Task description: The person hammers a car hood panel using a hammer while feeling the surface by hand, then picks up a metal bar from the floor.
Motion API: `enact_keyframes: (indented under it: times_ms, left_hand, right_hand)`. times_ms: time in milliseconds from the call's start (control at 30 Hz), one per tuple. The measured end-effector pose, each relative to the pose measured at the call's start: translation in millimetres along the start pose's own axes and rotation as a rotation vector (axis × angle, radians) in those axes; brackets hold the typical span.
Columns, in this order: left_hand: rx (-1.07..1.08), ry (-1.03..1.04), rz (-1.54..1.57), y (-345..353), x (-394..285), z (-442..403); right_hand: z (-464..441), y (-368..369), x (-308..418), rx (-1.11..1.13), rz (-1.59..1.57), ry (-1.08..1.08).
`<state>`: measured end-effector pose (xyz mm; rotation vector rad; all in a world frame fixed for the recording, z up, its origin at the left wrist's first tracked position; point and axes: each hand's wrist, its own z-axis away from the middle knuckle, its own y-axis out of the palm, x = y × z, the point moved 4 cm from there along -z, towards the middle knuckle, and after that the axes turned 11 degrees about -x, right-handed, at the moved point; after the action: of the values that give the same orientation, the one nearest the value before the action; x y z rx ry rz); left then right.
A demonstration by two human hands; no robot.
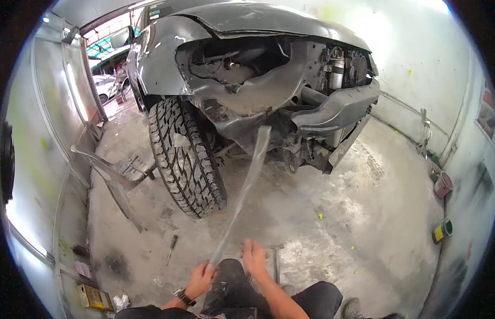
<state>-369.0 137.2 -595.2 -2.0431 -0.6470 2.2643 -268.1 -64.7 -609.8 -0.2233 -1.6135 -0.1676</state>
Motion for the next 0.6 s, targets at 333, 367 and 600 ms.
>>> enact_keyframes:
  times_ms: [333,367,600]
  left_hand:
    - [0.450,0.221,0.708,80,-189,-11]
    - [0.518,0.212,0.781,80,-201,-7]
    - [0.319,0.595,0.080,75,-253,-51]
  right_hand:
    - [-33,-38,231,0.191,-0.357,-0.211]
    - [-33,-47,244,0.226,-0.382,-0.163]
    - [-46,-81,261,0.106,-0.206,-0.296]
